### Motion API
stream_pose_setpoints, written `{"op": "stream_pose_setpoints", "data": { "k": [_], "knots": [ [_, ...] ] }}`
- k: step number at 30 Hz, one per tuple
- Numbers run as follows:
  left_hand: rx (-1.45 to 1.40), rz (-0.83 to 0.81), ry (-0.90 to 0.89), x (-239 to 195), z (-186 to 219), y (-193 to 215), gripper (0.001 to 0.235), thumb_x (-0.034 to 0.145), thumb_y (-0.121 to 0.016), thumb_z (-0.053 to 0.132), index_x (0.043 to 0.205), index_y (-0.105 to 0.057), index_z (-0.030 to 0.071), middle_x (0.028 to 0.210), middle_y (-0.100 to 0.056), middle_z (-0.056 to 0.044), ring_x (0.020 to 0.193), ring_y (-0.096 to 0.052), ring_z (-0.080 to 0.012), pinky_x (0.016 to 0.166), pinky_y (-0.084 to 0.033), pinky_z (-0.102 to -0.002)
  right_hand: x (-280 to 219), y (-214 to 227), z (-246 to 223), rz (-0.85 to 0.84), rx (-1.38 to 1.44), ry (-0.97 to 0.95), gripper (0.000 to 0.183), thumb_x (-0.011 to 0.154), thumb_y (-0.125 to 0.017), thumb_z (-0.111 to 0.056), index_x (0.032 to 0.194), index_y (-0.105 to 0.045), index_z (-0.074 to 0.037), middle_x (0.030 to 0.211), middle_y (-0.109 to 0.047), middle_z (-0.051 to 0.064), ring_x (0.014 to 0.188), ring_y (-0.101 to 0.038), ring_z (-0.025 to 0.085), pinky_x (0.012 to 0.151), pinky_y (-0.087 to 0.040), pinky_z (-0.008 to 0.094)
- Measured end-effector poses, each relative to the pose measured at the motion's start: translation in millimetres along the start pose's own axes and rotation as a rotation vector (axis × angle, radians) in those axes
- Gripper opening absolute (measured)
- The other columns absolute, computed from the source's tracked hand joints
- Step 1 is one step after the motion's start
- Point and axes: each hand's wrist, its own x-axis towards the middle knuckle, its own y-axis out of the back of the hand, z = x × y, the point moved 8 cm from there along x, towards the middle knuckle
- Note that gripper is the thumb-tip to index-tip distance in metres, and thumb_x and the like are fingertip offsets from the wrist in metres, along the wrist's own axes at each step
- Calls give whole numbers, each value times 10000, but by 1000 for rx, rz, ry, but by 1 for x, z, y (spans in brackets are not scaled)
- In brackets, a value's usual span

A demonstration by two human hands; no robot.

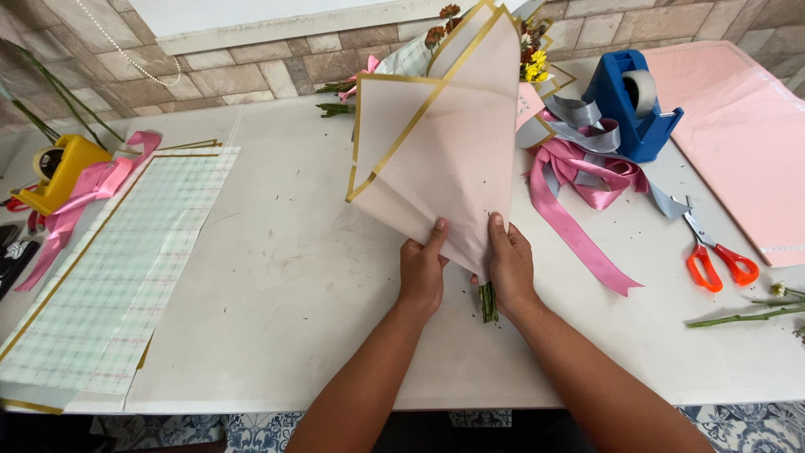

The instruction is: The person prepares decorative paper and wraps a small bunch of yellow and white flowers, folding and taping the paper around the stems to form a cone-shaped bouquet.

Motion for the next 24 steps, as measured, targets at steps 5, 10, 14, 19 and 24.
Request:
{"op": "stream_pose_setpoints", "data": {
  "k": [5,10,14,19,24],
  "knots": [
    [-46,9,8,-21,33,-18,498,1013,-686,324,1360,-574,-15,1205,-664,-152,1199,-620,-261,1082,-515,-469,-15,-9,-18,-21,-81,64,394,1091,-509,-398,951,-581,-38,624,-561,96,426,-630,237,312,-549,326],
    [-151,-5,30,-16,32,-19,443,1009,-685,343,1318,-624,31,1175,-698,-125,1141,-648,-254,1059,-523,-477,-29,-20,-31,-67,-133,137,360,1098,-495,-357,920,-575,-54,592,-568,123,396,-628,243,293,-545,310],
    [-193,0,37,-8,28,-15,373,1034,-669,328,1287,-657,55,1169,-722,-126,1115,-659,-239,1036,-533,-448,-37,-28,-33,-145,-147,158,356,1105,-451,-361,947,-565,-63,580,-557,107,388,-618,214,310,-544,287],
    [-110,0,112,23,-30,11,366,1056,-647,325,1334,-632,88,1192,-718,-113,1062,-651,-194,953,-563,-407,-37,-33,-26,-224,-176,164,362,1099,-428,-373,965,-564,-65,545,-575,120,373,-623,208,327,-547,273],
    [10,8,40,-26,46,-29,546,1105,-410,222,1598,-268,37,1454,-496,-182,1298,-510,-286,1103,-448,-460,-42,-41,-28,-292,-186,198,369,1097,-405,-400,976,-547,-81,556,-578,94,390,-632,176,344,-540,254]
  ]
}}
